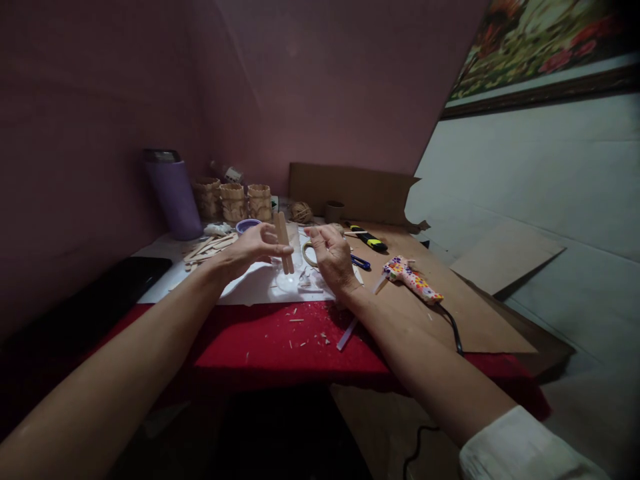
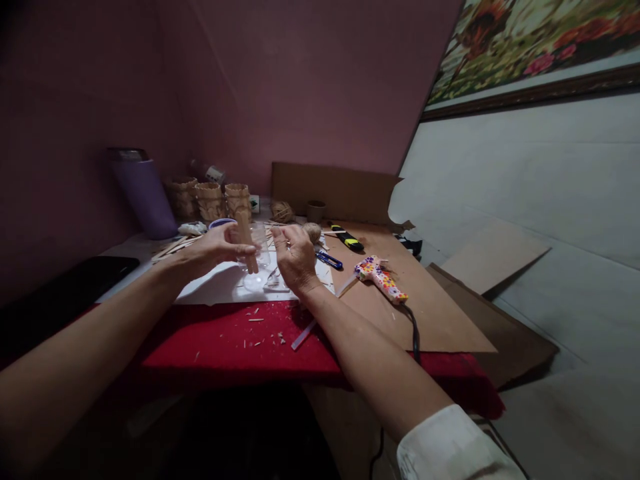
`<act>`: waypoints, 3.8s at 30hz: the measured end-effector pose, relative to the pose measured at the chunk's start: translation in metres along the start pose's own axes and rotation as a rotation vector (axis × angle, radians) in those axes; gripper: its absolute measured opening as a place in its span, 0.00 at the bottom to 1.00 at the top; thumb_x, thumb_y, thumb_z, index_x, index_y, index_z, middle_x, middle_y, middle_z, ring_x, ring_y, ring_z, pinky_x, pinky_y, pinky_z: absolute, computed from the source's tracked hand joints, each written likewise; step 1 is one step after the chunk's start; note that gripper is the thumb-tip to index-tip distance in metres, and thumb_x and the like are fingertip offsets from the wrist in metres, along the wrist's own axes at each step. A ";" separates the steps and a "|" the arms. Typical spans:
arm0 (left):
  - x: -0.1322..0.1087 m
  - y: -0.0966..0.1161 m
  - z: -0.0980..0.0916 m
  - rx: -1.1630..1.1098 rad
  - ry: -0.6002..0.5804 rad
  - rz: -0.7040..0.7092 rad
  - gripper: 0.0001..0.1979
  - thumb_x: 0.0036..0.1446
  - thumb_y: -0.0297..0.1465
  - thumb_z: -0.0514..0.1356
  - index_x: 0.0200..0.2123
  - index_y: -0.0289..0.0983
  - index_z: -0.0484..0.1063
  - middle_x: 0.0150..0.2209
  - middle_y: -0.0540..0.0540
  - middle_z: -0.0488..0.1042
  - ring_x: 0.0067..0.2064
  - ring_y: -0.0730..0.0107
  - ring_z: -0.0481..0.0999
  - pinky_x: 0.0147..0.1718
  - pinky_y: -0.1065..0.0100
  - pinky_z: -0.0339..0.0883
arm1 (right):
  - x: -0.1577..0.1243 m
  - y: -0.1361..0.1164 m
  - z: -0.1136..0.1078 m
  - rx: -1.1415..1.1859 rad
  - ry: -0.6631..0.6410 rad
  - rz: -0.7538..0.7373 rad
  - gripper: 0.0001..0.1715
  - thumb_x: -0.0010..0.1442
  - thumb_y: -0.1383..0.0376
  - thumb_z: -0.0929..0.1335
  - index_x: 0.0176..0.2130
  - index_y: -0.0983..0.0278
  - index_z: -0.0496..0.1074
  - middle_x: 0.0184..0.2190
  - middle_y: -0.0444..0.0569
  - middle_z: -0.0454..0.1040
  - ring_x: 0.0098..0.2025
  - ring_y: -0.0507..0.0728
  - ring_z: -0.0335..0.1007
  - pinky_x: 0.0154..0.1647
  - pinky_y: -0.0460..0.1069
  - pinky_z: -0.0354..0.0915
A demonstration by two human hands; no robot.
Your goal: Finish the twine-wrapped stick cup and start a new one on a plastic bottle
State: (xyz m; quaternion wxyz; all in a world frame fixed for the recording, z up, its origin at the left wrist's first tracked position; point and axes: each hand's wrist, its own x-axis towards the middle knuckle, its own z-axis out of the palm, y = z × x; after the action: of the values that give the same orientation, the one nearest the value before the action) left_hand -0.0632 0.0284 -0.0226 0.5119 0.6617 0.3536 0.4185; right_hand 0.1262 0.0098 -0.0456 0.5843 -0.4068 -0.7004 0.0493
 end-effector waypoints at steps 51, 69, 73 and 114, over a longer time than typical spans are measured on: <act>-0.003 0.007 0.011 -0.415 -0.053 -0.231 0.21 0.50 0.39 0.71 0.45 0.35 0.73 0.34 0.41 0.81 0.30 0.62 0.81 0.36 0.58 0.78 | -0.001 -0.003 -0.002 0.270 -0.280 0.053 0.41 0.61 0.36 0.63 0.62 0.56 0.68 0.65 0.57 0.65 0.66 0.64 0.61 0.61 0.62 0.65; -0.002 0.003 0.014 -0.549 -0.130 -0.280 0.15 0.57 0.35 0.67 0.44 0.33 0.73 0.33 0.39 0.81 0.29 0.63 0.82 0.35 0.61 0.78 | -0.002 -0.007 0.004 0.303 -0.228 0.182 0.39 0.54 0.42 0.70 0.58 0.61 0.70 0.60 0.58 0.69 0.61 0.66 0.66 0.57 0.62 0.66; -0.002 0.002 0.015 -0.527 -0.106 -0.294 0.16 0.55 0.35 0.68 0.44 0.34 0.72 0.30 0.41 0.80 0.26 0.65 0.80 0.35 0.62 0.78 | -0.002 -0.005 0.004 0.302 -0.238 0.170 0.37 0.55 0.45 0.69 0.58 0.61 0.71 0.62 0.57 0.69 0.63 0.66 0.64 0.58 0.62 0.66; -0.007 0.009 0.018 -0.486 0.013 -0.164 0.13 0.47 0.34 0.73 0.33 0.35 0.75 0.32 0.45 0.78 0.33 0.67 0.78 0.34 0.63 0.77 | -0.003 -0.012 -0.002 0.301 -0.233 0.069 0.34 0.58 0.46 0.70 0.59 0.55 0.70 0.62 0.55 0.67 0.63 0.64 0.63 0.59 0.62 0.66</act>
State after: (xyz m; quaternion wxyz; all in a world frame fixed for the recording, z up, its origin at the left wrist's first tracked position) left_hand -0.0488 0.0131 -0.0174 0.6860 0.4855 0.2983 0.4525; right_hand 0.1215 -0.0008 -0.0403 0.5514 -0.3302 -0.7337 0.2205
